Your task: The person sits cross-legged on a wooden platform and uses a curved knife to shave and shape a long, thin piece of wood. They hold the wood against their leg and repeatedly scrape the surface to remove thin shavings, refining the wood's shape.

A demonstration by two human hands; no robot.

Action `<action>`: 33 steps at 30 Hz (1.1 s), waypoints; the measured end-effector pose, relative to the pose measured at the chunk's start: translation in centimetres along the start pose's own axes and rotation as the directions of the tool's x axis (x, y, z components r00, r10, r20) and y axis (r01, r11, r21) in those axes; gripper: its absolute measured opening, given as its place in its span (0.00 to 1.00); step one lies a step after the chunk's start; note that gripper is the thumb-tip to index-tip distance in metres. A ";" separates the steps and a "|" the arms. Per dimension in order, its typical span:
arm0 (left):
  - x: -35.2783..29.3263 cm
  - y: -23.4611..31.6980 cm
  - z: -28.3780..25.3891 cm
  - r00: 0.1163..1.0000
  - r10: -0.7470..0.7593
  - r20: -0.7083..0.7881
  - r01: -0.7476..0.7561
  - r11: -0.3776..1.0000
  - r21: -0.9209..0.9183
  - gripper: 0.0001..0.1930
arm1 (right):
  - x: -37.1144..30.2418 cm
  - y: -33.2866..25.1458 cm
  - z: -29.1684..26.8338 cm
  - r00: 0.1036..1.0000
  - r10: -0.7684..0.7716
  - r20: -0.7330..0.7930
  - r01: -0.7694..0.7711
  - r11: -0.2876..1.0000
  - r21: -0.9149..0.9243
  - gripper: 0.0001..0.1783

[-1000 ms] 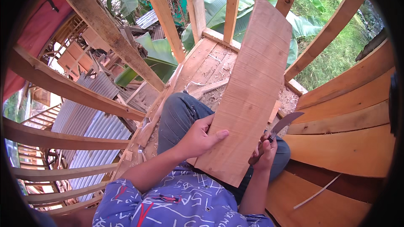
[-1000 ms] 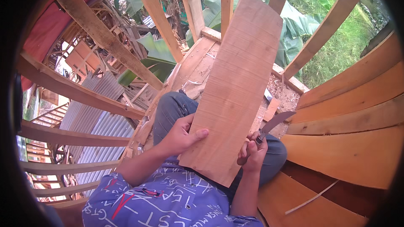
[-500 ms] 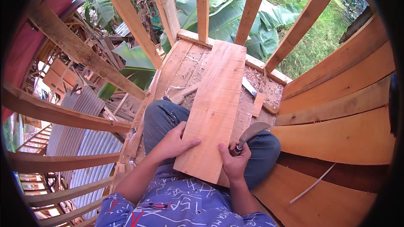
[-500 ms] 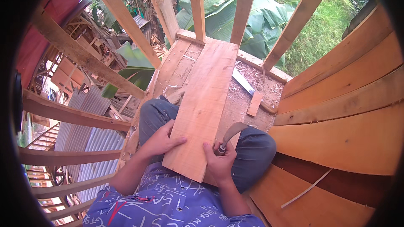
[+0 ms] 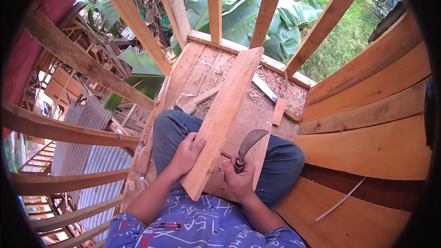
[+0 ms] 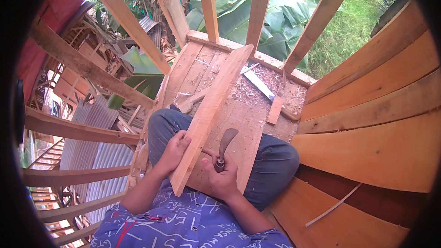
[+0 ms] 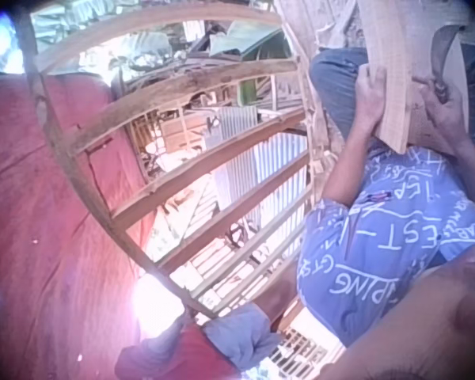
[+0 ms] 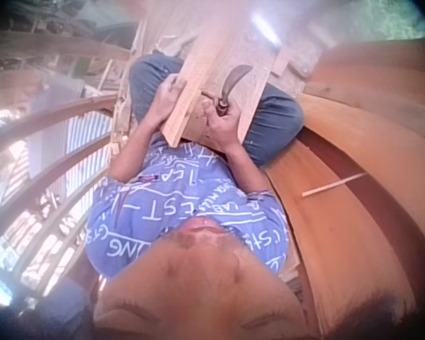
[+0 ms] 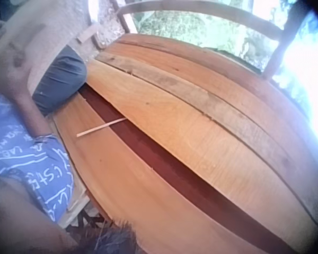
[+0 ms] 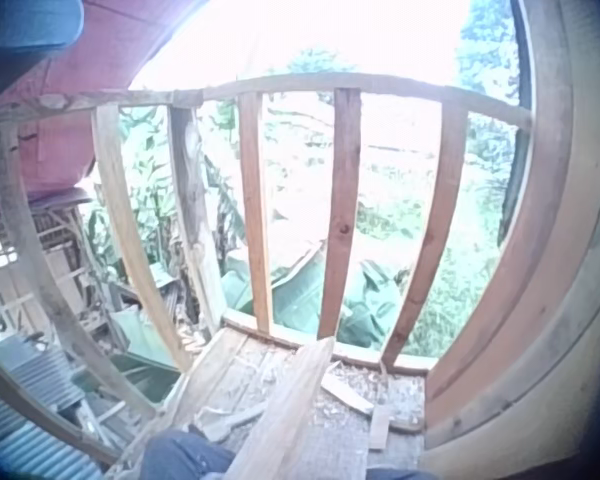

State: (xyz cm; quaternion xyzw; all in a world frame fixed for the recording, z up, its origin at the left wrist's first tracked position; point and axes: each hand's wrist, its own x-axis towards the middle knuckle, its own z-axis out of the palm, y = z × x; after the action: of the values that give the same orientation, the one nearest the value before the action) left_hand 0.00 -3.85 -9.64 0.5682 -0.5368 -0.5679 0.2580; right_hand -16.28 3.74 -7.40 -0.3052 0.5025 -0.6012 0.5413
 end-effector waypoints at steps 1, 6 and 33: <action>-0.1 -0.7 -0.5 0.999 0.004 0.040 0.000 0.997 -0.080 0.22 | 0.4 -0.6 0.1 1.000 0.024 -0.010 -0.024 1.000 0.018 0.13; -2.6 -2.3 -2.3 0.986 0.070 0.153 -0.054 0.993 -0.105 0.26 | 4.1 -1.2 -1.3 0.992 0.031 -0.124 -0.024 0.998 0.055 0.14; -10.5 0.3 -2.6 0.971 0.157 0.179 -0.228 0.834 0.503 0.38 | 3.7 0.8 -1.2 0.980 0.091 -0.175 -0.080 0.994 0.071 0.14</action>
State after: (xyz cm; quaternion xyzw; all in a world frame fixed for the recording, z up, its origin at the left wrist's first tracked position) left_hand 4.63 4.75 -4.95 0.5213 -0.7403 -0.4087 0.1149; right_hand -17.98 0.55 -9.16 -0.2109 0.5419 -0.6179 0.5292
